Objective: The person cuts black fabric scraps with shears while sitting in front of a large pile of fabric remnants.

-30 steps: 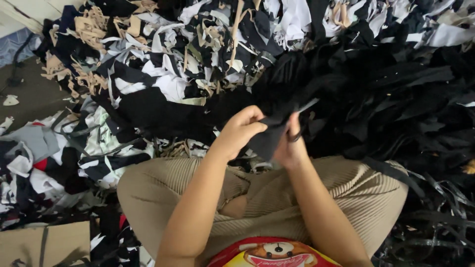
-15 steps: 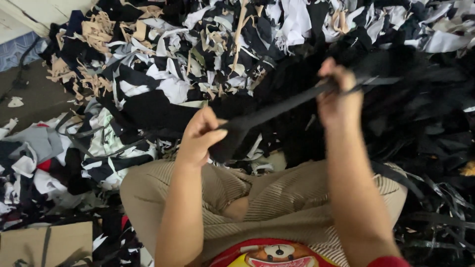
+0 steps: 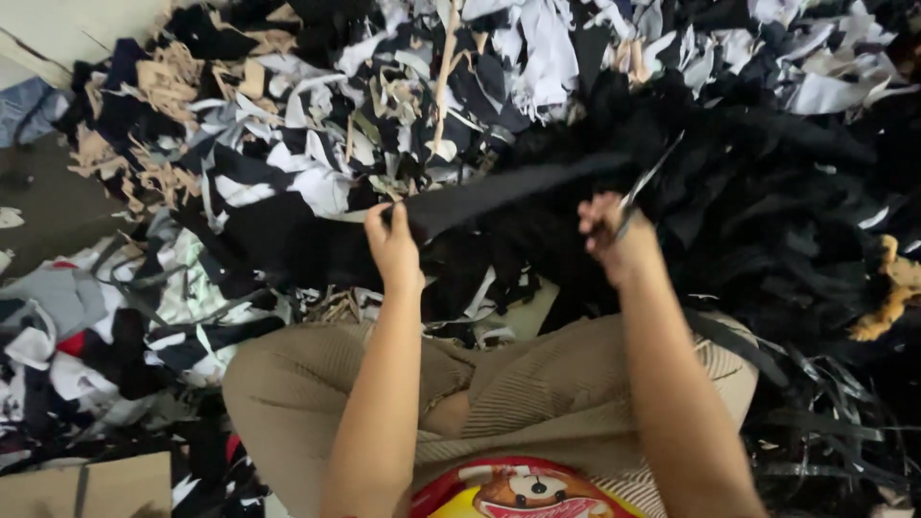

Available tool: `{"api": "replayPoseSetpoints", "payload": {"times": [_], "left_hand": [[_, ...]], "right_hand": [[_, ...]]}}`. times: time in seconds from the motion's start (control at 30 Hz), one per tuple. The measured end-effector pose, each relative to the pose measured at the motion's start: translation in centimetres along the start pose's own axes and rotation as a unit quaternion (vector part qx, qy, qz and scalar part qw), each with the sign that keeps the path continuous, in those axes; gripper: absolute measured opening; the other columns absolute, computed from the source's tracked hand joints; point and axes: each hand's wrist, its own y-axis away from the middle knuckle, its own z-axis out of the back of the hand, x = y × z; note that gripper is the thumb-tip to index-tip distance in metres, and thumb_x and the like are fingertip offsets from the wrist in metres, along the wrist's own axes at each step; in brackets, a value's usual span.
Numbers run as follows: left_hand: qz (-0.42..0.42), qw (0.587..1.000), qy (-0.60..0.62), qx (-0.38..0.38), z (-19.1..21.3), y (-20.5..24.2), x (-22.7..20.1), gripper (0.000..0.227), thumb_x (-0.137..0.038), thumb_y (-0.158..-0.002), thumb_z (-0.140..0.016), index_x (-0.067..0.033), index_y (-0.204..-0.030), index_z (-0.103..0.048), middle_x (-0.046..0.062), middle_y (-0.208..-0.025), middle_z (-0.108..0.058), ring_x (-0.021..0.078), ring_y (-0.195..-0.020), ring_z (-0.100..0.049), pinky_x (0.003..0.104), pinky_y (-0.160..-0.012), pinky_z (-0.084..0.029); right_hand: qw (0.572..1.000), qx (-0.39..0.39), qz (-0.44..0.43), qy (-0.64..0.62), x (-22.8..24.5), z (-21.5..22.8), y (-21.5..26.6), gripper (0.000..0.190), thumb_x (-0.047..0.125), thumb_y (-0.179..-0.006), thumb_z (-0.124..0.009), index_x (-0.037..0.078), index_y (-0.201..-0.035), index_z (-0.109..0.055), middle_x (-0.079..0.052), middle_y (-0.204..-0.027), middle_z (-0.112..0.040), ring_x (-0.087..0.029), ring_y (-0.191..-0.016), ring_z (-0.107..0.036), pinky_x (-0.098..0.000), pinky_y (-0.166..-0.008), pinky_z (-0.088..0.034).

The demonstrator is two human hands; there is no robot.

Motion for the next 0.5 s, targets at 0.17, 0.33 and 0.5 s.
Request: {"api": "replayPoseSetpoints", "payload": {"times": [0.17, 0.33, 0.5], "left_hand": [[-0.003, 0.991, -0.132, -0.025, 1.4, 0.7, -5.5, 0.019, -0.033, -0.101, -0.063, -0.0213, -0.115, -0.058, 0.011, -0.117, -0.063, 0.031, -0.099, -0.067, 0.034, -0.049, -0.066], [-0.042, 0.985, -0.169, -0.008, 2.5, 0.5, -9.6, 0.014, -0.035, -0.102, -0.062, -0.0236, -0.11, -0.061, 0.009, -0.108, -0.067, 0.0278, -0.088, -0.069, 0.033, -0.049, -0.066], [-0.058, 0.976, -0.207, 0.025, 2.8, 0.3, -10.7, 0.015, -0.032, -0.102, -0.06, -0.0217, -0.114, -0.059, 0.018, -0.117, -0.067, 0.0358, -0.091, -0.069, 0.035, -0.051, -0.066]], "right_hand": [[0.994, 0.075, -0.036, 0.068, -2.9, -1.1, 6.9, 0.051, 0.03, -0.078, -0.067, 0.0, -0.119, -0.057, -0.022, -0.101, -0.068, -0.033, -0.092, -0.07, -0.0488, -0.073, -0.059], [0.967, 0.169, -0.157, 0.113, 2.3, -2.1, 9.9, 0.084, 0.051, -0.083, -0.069, -0.004, -0.143, -0.05, -0.024, -0.109, -0.067, -0.037, -0.106, -0.068, -0.0552, -0.096, -0.053], [0.961, 0.198, -0.129, 0.145, 3.1, -1.3, 7.0, 0.078, 0.063, -0.088, -0.064, -0.002, -0.132, -0.061, -0.021, -0.09, -0.068, -0.035, -0.084, -0.075, -0.0435, -0.072, -0.061]]}}
